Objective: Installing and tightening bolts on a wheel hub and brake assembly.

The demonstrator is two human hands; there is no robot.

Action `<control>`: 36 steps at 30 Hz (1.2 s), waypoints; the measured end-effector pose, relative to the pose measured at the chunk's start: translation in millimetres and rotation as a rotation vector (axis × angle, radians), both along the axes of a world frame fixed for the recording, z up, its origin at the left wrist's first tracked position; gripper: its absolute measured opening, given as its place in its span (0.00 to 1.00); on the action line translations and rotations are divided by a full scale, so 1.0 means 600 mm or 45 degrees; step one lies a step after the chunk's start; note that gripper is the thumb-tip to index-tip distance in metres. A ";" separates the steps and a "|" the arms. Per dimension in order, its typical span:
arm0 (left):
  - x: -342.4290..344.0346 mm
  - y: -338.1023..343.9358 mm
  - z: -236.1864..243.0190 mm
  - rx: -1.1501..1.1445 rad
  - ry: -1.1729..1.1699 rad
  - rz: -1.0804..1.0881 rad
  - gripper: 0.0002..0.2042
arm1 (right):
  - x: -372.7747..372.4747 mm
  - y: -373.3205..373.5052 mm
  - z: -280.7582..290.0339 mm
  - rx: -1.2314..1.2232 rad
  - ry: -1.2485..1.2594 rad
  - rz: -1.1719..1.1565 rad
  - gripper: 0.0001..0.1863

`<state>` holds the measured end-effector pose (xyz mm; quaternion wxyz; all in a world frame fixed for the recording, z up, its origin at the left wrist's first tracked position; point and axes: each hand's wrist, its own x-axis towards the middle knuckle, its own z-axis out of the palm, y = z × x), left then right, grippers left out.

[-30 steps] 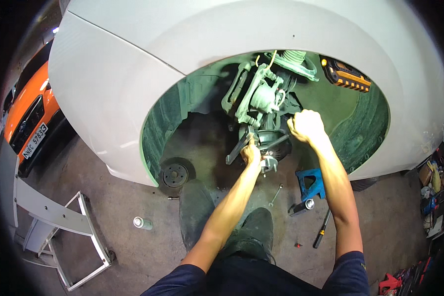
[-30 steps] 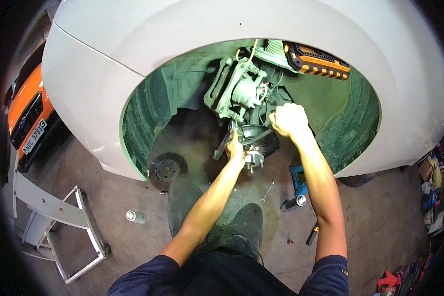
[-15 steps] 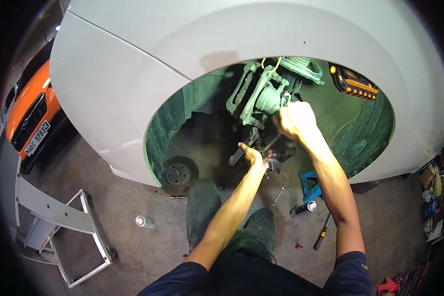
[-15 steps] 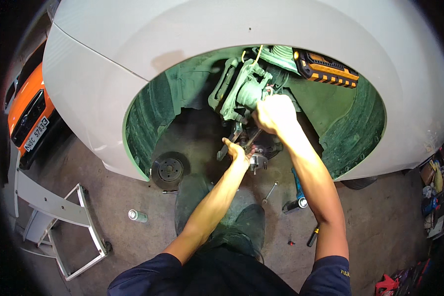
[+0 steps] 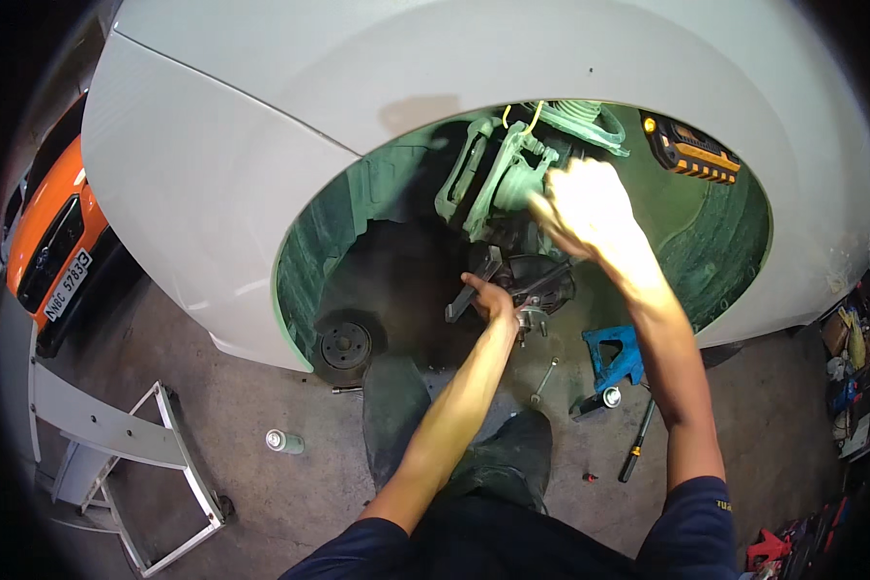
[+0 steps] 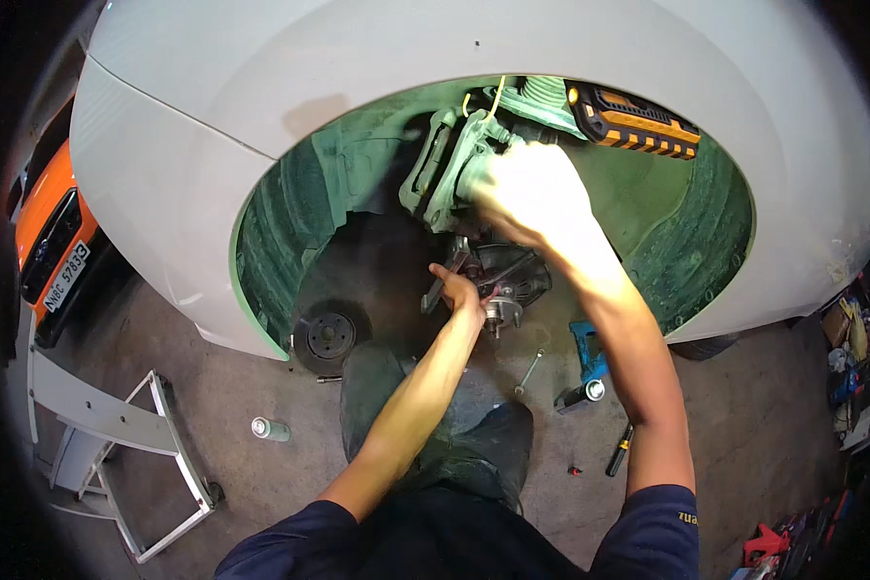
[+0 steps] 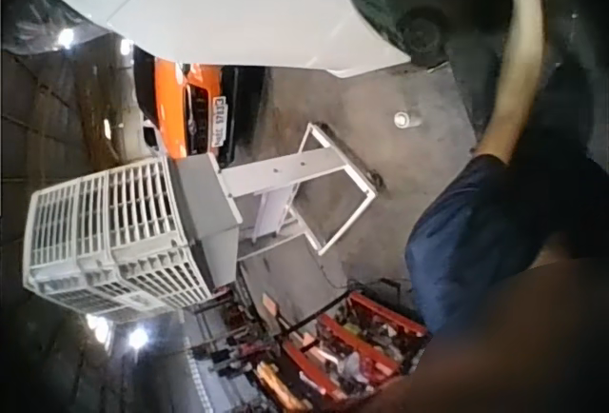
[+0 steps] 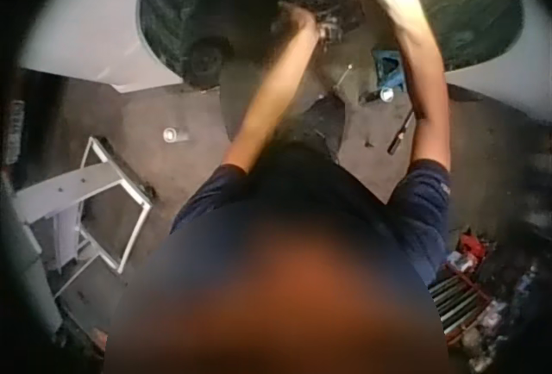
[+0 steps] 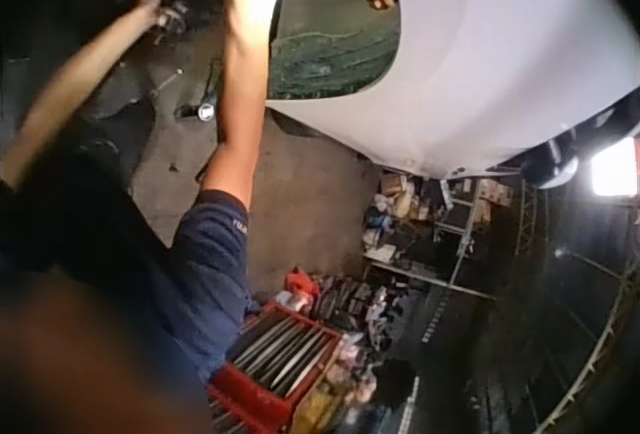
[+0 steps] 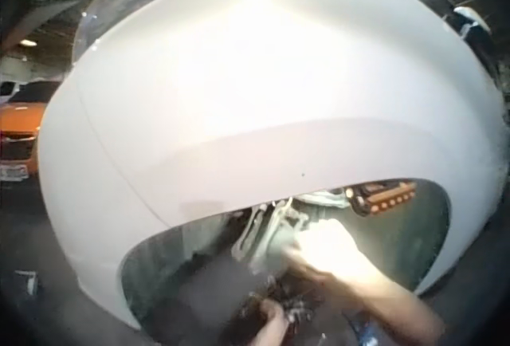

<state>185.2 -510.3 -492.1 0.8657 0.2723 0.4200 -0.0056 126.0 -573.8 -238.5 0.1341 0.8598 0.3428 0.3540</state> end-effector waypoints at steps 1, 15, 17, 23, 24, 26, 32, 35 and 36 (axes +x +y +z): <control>0.032 0.011 -0.037 0.144 0.081 -0.024 0.44 | 0.017 -0.059 -0.055 0.037 0.182 -0.304 0.19; 0.044 -0.023 -0.065 0.248 0.014 0.001 0.51 | -0.019 -0.020 0.004 0.165 -0.214 0.033 0.15; 0.042 -0.054 -0.038 0.277 -0.005 -0.158 0.52 | 0.038 -0.171 -0.132 0.073 0.337 -0.599 0.21; 0.003 -0.011 -0.011 -0.015 -0.243 -0.215 0.38 | 0.040 -0.148 -0.163 0.042 0.305 -0.473 0.22; -0.006 -0.003 -0.008 -0.096 -0.399 -0.260 0.33 | 0.036 -0.142 -0.167 0.086 0.184 -0.392 0.21; -0.031 0.014 -0.013 -0.041 -0.557 -0.339 0.17 | 0.027 -0.129 -0.174 0.126 0.158 -0.401 0.20; -0.185 0.122 -0.033 -0.234 -0.826 -0.771 0.20 | -0.048 -0.177 -0.316 0.455 0.328 -0.510 0.25; -0.194 0.173 -0.122 -0.354 -0.733 -1.169 0.18 | -0.096 -0.174 -0.445 0.727 0.874 -0.714 0.26; -0.187 0.165 -0.152 -0.244 -0.704 -1.164 0.16 | -0.108 -0.179 -0.486 0.794 0.951 -0.755 0.26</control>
